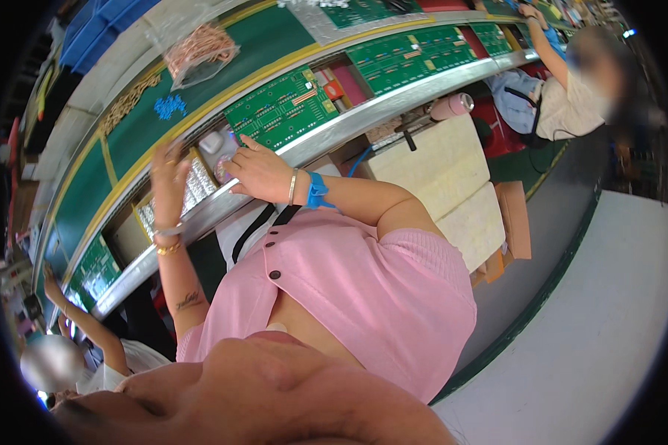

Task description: The recorder is assembling electronic components on a printed circuit board at an industrial assembly line.

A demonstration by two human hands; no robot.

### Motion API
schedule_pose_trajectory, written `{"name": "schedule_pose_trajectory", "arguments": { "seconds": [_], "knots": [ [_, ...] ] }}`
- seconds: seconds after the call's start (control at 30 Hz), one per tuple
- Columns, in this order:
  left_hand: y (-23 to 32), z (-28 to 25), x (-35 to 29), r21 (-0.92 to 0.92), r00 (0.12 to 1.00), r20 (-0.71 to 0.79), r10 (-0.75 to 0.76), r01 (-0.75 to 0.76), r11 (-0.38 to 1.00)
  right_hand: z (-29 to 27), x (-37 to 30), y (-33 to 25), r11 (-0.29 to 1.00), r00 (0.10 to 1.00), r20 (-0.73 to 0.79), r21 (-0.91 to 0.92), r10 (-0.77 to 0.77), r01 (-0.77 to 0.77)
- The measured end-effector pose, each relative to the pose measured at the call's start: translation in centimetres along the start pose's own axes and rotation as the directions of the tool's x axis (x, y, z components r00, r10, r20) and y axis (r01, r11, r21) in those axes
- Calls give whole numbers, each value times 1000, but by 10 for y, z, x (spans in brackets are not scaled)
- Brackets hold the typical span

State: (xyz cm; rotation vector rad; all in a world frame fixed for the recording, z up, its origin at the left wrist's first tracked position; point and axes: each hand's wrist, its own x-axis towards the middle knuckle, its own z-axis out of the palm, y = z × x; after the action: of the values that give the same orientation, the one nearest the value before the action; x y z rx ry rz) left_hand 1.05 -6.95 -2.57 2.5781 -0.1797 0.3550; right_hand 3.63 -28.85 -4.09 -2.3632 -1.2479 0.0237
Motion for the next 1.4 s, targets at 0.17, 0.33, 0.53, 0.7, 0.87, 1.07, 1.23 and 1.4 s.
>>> {"name": "schedule_pose_trajectory", "arguments": {
  "seconds": [0.17, 0.33, 0.53, 0.7, 0.87, 1.07, 1.23, 1.4],
  "knots": [
    [-127, -51, -45, 473, 965, -159, -210, 261, 842, -19, -20, 25, 999, 999, -2, -30, 32, -32],
    [-320, -122, -175, 855, 950, -154, -270, 265, 445, -27, -28, 38, 997, 997, 4, -37, 71, -71],
    [-402, -150, -240, 979, 683, -27, -730, 167, 120, -35, -41, 57, 986, 989, 8, -81, 145, -144],
    [-410, -164, -273, 712, 621, -318, -717, 656, 253, -47, -48, 74, 974, 979, 37, -111, 203, -197],
    [-359, -153, -225, 291, 529, -420, -738, 848, 442, -59, -67, 97, 932, 957, -145, -230, 250, -279],
    [-344, -168, -227, 322, 430, -350, -832, 889, 324, -72, -73, 121, 902, 918, -210, -209, 335, -377],
    [-368, -148, -246, 435, 525, -349, -777, 825, 362, -81, -74, 150, 746, 830, -231, -364, 507, -558],
    [-265, -117, -199, 818, 672, -153, -725, 497, 288, -90, -38, 142, 778, 853, -157, -355, 497, -518]
  ]
}}
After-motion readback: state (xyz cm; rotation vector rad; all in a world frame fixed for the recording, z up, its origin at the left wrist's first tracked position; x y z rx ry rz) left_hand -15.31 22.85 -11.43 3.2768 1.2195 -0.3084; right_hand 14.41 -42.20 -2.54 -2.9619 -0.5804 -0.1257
